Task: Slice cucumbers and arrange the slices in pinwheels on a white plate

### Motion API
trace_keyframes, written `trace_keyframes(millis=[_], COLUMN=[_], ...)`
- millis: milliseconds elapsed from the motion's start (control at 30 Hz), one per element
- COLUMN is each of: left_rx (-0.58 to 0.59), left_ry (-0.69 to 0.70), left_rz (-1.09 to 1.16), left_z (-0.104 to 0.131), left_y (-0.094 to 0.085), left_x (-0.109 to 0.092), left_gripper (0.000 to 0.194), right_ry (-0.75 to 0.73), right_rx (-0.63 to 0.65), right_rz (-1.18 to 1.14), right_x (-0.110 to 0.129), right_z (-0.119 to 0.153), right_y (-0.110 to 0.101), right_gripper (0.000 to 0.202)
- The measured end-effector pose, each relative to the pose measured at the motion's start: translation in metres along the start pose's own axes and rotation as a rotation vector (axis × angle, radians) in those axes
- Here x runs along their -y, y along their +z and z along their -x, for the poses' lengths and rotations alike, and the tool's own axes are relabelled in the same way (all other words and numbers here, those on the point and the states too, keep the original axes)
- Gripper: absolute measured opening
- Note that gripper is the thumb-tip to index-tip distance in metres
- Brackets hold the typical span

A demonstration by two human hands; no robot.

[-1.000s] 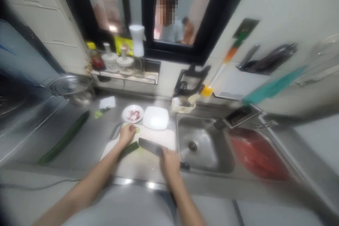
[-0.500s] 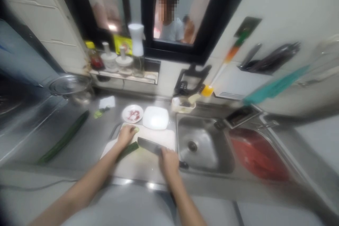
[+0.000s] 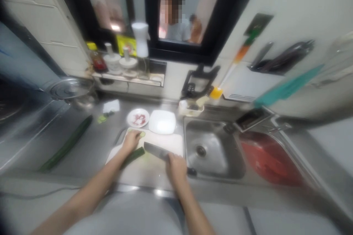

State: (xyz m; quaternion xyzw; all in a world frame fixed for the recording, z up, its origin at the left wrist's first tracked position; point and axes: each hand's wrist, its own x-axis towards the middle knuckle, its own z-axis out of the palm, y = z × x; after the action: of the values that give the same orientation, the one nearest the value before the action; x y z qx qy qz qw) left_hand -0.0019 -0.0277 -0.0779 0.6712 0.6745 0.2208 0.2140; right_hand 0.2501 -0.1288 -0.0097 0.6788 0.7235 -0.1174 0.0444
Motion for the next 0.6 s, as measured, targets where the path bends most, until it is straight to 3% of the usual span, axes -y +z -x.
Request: trace_keyframes(millis=[233,333,600], left_rx=[-0.171,-0.122,0.025], left_ry=[-0.148,-0.127,-0.026], left_rz=[0.06,0.024,-0.021], left_z=[0.019,0.025,0.021], left_y=[-0.011,-0.014,-0.006], left_x=[0.017,0.022,0.015], left_gripper=[0.024,0.012,0.022], right_ry=[0.042,0.043,0.069], right_rx=[0.019,0.002,0.002], right_rz=[-0.062,-0.097,-0.114], right_x=[0.005,0.008,0.008], right_z=[0.001,0.002,0.008], right_y=[-0.002,-0.003,-0.001], right_gripper=[0.036,0.033,0.032])
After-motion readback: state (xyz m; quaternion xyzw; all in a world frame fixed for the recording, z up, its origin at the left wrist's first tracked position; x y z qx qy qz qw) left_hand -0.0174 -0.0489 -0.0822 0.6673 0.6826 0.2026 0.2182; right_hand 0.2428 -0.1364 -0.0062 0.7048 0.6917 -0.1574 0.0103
